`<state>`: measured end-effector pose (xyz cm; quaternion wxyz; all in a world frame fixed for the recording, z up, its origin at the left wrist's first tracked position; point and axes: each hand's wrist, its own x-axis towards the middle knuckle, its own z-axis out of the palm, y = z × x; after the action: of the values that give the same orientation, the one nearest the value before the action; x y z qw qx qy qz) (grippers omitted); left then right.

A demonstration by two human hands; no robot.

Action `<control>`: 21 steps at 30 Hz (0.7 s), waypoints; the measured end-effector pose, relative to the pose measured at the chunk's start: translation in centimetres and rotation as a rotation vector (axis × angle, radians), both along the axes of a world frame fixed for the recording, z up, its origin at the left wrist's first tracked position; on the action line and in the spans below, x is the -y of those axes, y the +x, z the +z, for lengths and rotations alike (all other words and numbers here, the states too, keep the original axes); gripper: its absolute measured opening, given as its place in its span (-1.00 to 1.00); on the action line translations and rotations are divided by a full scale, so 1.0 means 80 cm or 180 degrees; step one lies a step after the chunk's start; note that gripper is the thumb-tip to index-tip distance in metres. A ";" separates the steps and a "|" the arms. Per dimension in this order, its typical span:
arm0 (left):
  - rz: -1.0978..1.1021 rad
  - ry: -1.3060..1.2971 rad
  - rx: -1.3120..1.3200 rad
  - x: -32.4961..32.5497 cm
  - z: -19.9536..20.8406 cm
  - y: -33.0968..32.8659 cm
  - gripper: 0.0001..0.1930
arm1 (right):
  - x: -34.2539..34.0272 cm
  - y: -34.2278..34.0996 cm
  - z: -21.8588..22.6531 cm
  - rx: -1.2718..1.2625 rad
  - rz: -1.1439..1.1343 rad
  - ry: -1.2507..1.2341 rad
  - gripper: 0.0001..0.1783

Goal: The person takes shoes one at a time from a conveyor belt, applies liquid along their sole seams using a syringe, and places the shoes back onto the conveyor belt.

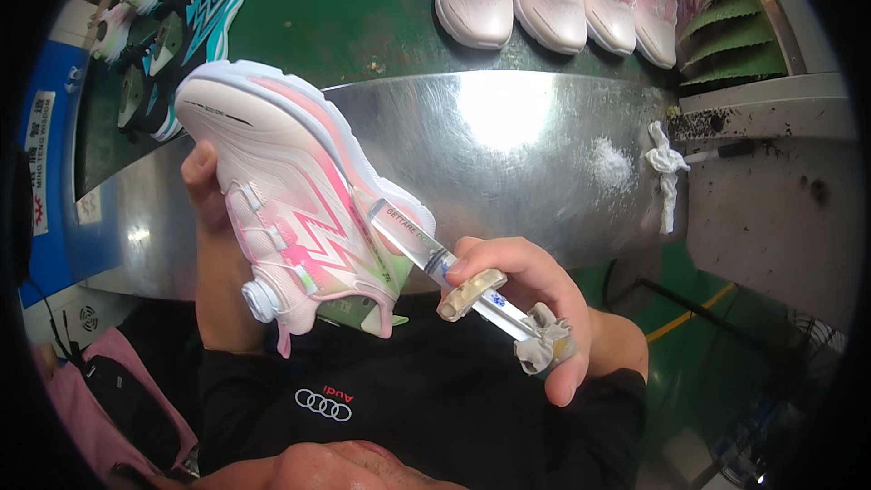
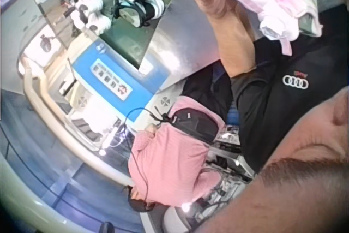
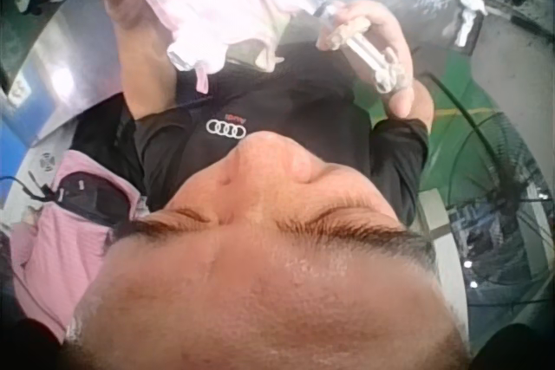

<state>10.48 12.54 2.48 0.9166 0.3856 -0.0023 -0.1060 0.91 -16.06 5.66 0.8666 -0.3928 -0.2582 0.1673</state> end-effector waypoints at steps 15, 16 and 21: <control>-0.0219 -0.0401 -0.0222 -0.002 -0.002 0.016 -0.40 | 0.018 -0.038 -0.011 -0.0179 0.0143 -0.0093 0.07; -0.0202 -0.0375 -0.0257 -0.003 -0.004 0.017 -0.41 | 0.018 -0.040 -0.012 -0.0186 0.0113 -0.0095 0.06; -0.0108 -0.0342 -0.0439 -0.005 -0.010 0.023 -0.43 | 0.026 -0.047 -0.018 -0.0168 0.0071 -0.0150 0.06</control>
<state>12.30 12.93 1.71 0.9320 0.3276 0.0487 -0.1476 -2.83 -18.11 4.25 0.8617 -0.4057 -0.2357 0.1934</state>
